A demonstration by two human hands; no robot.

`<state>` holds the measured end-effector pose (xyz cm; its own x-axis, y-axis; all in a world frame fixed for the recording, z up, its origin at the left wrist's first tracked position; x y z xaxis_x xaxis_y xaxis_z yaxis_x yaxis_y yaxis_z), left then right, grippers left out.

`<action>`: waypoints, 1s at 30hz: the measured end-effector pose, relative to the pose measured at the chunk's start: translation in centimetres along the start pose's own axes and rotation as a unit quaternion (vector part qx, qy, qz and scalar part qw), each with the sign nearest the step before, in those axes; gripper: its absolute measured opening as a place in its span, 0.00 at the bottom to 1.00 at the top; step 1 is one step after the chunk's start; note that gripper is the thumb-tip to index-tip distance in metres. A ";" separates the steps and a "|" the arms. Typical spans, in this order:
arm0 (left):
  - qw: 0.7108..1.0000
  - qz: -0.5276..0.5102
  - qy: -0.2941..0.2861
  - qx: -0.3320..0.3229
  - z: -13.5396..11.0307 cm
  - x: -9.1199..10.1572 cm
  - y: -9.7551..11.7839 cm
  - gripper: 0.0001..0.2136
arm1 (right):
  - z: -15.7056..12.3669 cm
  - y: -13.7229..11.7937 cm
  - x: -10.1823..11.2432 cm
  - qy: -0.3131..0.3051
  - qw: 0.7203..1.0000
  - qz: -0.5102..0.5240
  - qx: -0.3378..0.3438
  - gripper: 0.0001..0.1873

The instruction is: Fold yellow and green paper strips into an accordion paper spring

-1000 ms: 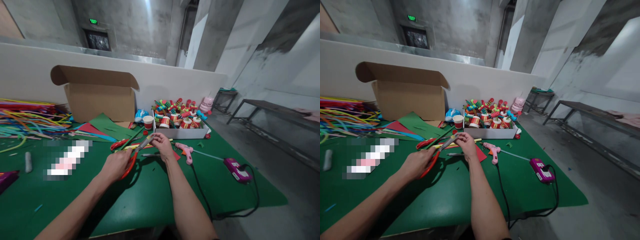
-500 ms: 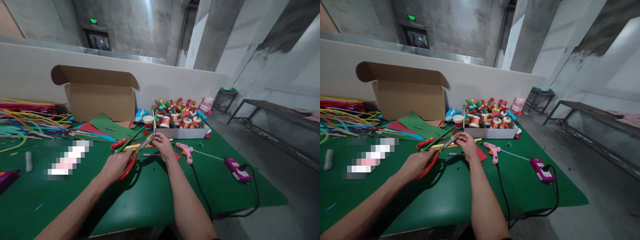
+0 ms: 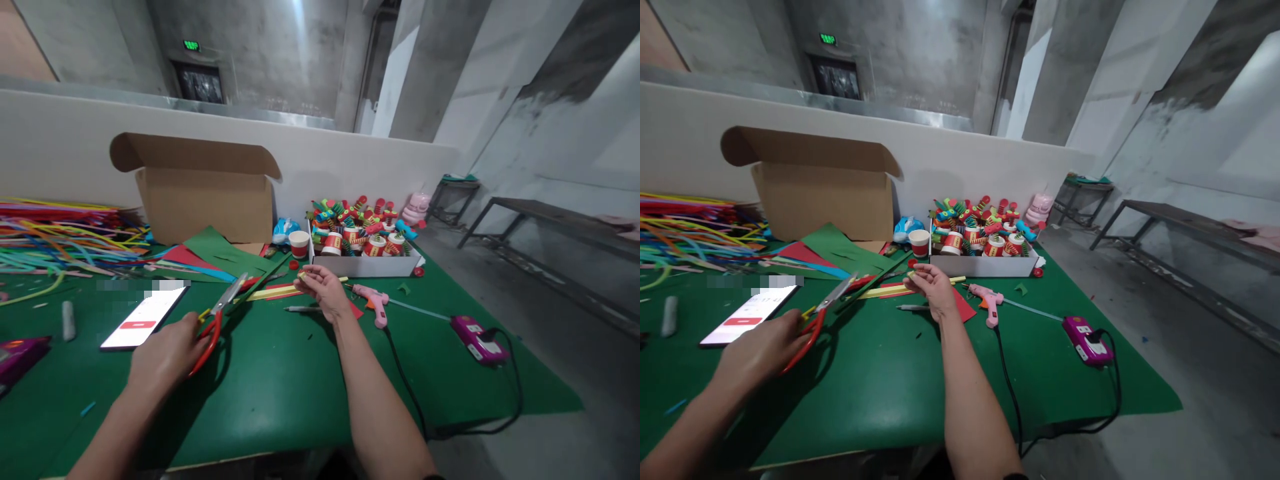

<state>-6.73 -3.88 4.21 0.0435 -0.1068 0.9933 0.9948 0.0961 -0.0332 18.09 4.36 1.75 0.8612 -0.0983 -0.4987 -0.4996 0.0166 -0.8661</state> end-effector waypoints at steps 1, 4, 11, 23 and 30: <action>1.000 -0.004 -0.010 0.020 -0.2 -0.3 -0.8 0.12 | 0.0 0.1 0.0 -0.001 1.000 0.003 -0.002 0.19; 0.997 -0.025 -0.044 0.062 -0.6 -1.3 -2.5 0.14 | 0.2 0.3 0.1 0.008 1.000 0.011 -0.003 0.18; 0.989 -0.039 -0.082 0.114 -0.6 -2.9 -3.8 0.17 | 0.7 1.4 0.6 0.028 0.998 0.026 -0.047 0.16; 0.973 -0.106 0.172 -0.115 1.5 2.4 1.5 0.15 | 1.0 3.6 0.5 0.044 0.977 0.130 -0.162 0.09; 0.817 -0.515 0.227 -0.127 6.8 1.2 11.2 0.13 | 0.9 2.9 0.1 0.015 0.981 0.149 -0.124 0.07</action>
<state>3.79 3.76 5.73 -0.8560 -0.3636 0.3675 0.5101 -0.4788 0.7145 16.81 5.35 -0.81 0.6723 -0.1562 -0.7236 -0.7392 -0.1934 -0.6451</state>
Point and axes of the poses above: each hand's wrist, its own z-axis towards the middle knuckle, its own x-axis out of the back of the hand, y = z × x, the point moved 5 cm from there along z, towards the middle knuckle, and after that the axes turned 14 degrees about y, right-handed, at the moved point
